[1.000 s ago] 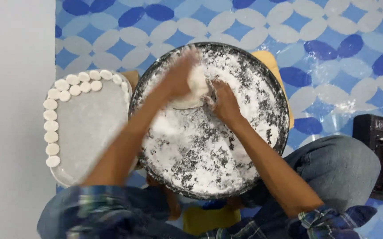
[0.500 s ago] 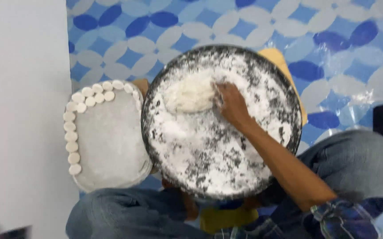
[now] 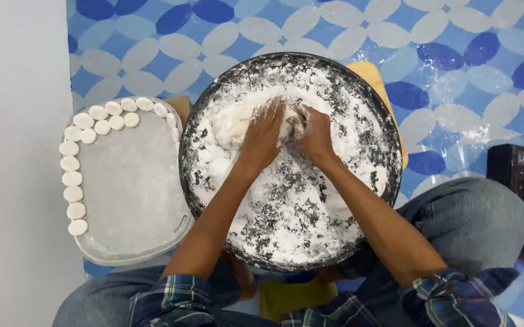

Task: A person sits on the floor and manually shapes small, uniform balls of dough by pinching pieces from a larger mass, rolling them between their palms, and arranging them in rows on a tray.

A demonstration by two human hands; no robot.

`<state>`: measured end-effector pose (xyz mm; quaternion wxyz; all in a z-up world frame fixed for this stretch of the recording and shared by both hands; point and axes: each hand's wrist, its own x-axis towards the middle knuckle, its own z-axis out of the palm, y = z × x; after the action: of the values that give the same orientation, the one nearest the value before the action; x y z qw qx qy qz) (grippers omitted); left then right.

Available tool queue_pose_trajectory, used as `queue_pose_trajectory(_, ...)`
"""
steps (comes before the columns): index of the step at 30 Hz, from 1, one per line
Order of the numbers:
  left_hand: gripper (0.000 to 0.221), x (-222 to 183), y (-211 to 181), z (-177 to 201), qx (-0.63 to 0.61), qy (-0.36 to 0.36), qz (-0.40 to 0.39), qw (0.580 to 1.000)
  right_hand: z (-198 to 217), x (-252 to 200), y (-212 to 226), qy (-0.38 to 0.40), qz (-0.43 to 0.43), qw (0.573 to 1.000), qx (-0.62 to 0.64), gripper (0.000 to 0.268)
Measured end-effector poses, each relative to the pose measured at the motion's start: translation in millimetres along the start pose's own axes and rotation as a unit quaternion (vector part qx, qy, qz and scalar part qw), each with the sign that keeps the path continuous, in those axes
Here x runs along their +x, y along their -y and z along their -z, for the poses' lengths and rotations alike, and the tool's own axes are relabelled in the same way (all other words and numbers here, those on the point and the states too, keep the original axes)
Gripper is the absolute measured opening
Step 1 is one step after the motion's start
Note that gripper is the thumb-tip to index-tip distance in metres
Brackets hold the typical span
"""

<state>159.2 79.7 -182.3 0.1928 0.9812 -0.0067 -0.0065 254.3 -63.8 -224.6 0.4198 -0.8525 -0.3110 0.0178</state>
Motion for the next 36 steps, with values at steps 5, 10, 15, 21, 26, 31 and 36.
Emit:
queue_pose_trajectory(5,0.093,6,18,-32,0.067,-0.072,-0.002,0.995,18,-3,17,-0.026,-0.054,0.996,0.060,0.015)
queue_pose_trajectory(10,0.084,-9,-15,-10,0.095,-0.068,0.028,0.993,61,-5,68,0.045,-0.072,0.996,-0.001,0.018)
queue_pose_trajectory(15,0.105,4,-16,-5,-0.026,0.003,0.063,0.998,65,5,59,0.050,-0.106,0.992,0.052,0.029)
queue_pose_trajectory(21,0.101,21,-2,-29,0.126,-0.083,0.030,0.988,81,10,107,0.126,-0.205,0.968,0.069,0.045)
queue_pose_trajectory(26,0.075,34,0,-31,0.214,-0.185,-0.040,0.958,43,2,29,0.106,-0.003,0.988,-0.112,0.030)
queue_pose_trajectory(31,0.053,37,7,-45,0.197,-0.209,-0.054,0.956,30,-7,-2,0.066,0.041,0.981,-0.175,0.033)
queue_pose_trajectory(36,0.056,35,5,-27,0.147,-0.200,-0.032,0.968,56,-4,35,0.032,0.054,0.979,-0.193,0.033)
